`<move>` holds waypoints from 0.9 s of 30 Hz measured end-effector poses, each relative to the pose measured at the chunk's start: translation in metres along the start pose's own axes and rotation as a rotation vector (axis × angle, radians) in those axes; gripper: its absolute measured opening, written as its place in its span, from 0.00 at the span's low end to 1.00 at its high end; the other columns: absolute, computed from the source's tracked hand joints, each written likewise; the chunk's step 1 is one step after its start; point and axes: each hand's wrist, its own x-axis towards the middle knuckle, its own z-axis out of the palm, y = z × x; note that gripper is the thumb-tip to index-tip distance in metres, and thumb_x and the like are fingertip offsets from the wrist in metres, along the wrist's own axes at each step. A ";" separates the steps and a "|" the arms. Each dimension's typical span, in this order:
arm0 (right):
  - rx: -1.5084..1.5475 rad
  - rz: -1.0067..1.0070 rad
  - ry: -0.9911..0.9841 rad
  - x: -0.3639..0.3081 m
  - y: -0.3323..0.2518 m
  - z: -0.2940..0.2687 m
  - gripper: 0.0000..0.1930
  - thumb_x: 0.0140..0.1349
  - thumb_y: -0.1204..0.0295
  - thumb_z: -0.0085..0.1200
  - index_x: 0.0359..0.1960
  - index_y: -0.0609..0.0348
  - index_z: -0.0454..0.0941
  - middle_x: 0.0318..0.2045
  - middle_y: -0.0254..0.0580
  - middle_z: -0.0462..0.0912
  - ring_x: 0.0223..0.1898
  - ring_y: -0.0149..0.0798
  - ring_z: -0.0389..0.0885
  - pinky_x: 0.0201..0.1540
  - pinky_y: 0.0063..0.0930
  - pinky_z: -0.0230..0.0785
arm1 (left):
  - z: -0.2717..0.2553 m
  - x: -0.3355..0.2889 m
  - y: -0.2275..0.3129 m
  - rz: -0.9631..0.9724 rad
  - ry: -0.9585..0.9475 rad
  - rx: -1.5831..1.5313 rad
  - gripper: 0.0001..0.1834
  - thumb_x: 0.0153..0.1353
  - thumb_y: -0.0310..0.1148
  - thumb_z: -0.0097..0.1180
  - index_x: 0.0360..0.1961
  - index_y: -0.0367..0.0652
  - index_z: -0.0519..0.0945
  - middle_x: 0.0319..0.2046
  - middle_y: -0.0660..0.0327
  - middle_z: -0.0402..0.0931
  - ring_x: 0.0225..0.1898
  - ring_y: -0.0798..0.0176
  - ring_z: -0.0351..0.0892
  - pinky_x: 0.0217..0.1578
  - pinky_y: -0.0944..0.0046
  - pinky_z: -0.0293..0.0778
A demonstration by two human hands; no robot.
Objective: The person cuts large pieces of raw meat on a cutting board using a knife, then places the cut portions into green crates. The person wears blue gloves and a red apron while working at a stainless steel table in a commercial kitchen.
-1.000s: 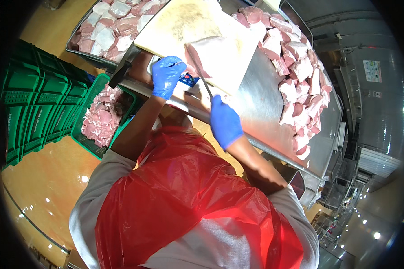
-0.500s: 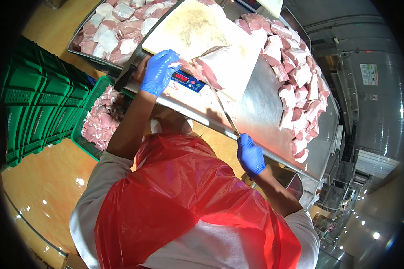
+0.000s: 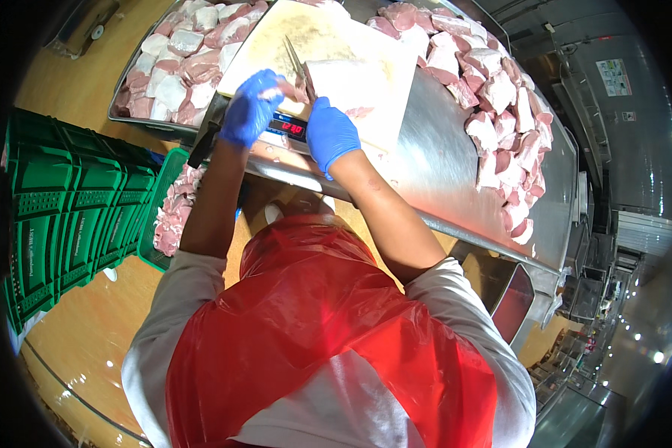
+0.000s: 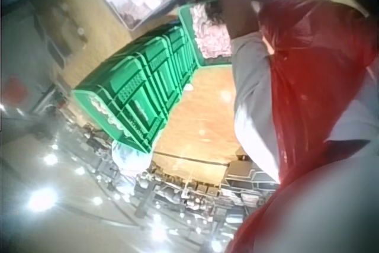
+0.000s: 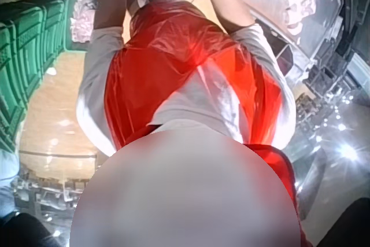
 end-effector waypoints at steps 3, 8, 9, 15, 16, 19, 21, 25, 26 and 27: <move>0.083 -0.039 -0.040 -0.039 0.002 -0.020 0.12 0.63 0.79 0.49 0.47 0.72 0.66 0.31 0.67 0.83 0.35 0.63 0.85 0.38 0.50 0.78 | -0.023 0.012 -0.017 0.433 0.224 0.564 0.06 0.61 0.18 0.58 0.39 0.36 0.80 0.33 0.57 0.79 0.36 0.63 0.81 0.36 0.68 0.77; 0.049 0.011 -0.199 -0.129 0.048 -0.041 0.12 0.66 0.79 0.46 0.50 0.66 0.67 0.33 0.67 0.82 0.36 0.66 0.83 0.37 0.55 0.76 | -0.078 0.013 0.067 0.789 0.198 1.042 0.13 0.53 0.19 0.60 0.42 0.35 0.80 0.39 0.54 0.80 0.40 0.56 0.81 0.45 0.62 0.78; 0.093 0.025 -0.175 -0.143 0.055 -0.045 0.11 0.66 0.80 0.46 0.50 0.64 0.68 0.33 0.67 0.82 0.37 0.66 0.83 0.37 0.56 0.75 | -0.093 0.000 0.082 0.774 0.191 1.115 0.14 0.53 0.20 0.59 0.43 0.35 0.80 0.40 0.55 0.80 0.41 0.56 0.81 0.46 0.62 0.78; 0.377 0.141 0.168 -0.178 0.080 -0.058 0.06 0.74 0.74 0.48 0.46 0.64 0.69 0.21 0.48 0.79 0.19 0.40 0.80 0.22 0.33 0.69 | -0.210 -0.151 0.112 -0.080 0.540 -0.335 0.12 0.62 0.29 0.56 0.45 0.37 0.79 0.40 0.63 0.78 0.40 0.68 0.77 0.40 0.69 0.73; 0.505 0.233 0.158 -0.175 0.086 -0.055 0.07 0.76 0.71 0.46 0.47 0.63 0.69 0.20 0.39 0.76 0.17 0.27 0.73 0.20 0.24 0.66 | -0.246 -0.188 0.098 -0.128 0.573 -0.329 0.12 0.63 0.30 0.56 0.45 0.37 0.79 0.40 0.62 0.79 0.38 0.69 0.77 0.39 0.70 0.72; 0.861 0.385 0.298 -0.157 0.108 -0.029 0.10 0.77 0.68 0.46 0.51 0.61 0.72 0.22 0.38 0.76 0.19 0.30 0.76 0.22 0.27 0.70 | -0.304 -0.267 0.038 -0.508 0.709 -0.045 0.19 0.63 0.36 0.57 0.49 0.33 0.79 0.44 0.52 0.82 0.39 0.57 0.82 0.42 0.61 0.76; 1.067 0.342 0.280 -0.133 0.127 -0.019 0.11 0.76 0.67 0.47 0.51 0.61 0.72 0.25 0.38 0.78 0.21 0.30 0.77 0.23 0.26 0.72 | -0.378 -0.356 -0.024 -0.883 0.556 1.219 0.28 0.61 0.43 0.60 0.56 0.32 0.77 0.50 0.42 0.81 0.49 0.41 0.82 0.51 0.51 0.76; 1.124 0.323 0.334 -0.103 0.154 -0.023 0.12 0.76 0.67 0.48 0.53 0.61 0.71 0.32 0.38 0.80 0.28 0.31 0.80 0.29 0.27 0.76 | -0.197 -0.164 0.016 -0.105 0.731 0.632 0.21 0.64 0.24 0.57 0.60 0.35 0.76 0.52 0.50 0.81 0.49 0.59 0.82 0.50 0.62 0.77; 1.189 0.313 0.359 -0.090 0.160 -0.022 0.10 0.76 0.67 0.48 0.47 0.61 0.72 0.32 0.39 0.80 0.30 0.34 0.81 0.33 0.31 0.79 | -0.159 -0.125 0.039 -0.137 0.608 0.951 0.19 0.63 0.23 0.57 0.56 0.38 0.79 0.51 0.58 0.82 0.46 0.63 0.83 0.48 0.65 0.78; 1.261 0.292 0.305 -0.079 0.168 -0.023 0.13 0.76 0.68 0.47 0.54 0.62 0.73 0.39 0.41 0.83 0.36 0.36 0.83 0.40 0.34 0.81 | -0.135 -0.102 0.037 -0.014 0.442 0.635 0.17 0.63 0.25 0.58 0.53 0.39 0.81 0.49 0.60 0.83 0.45 0.64 0.84 0.48 0.66 0.77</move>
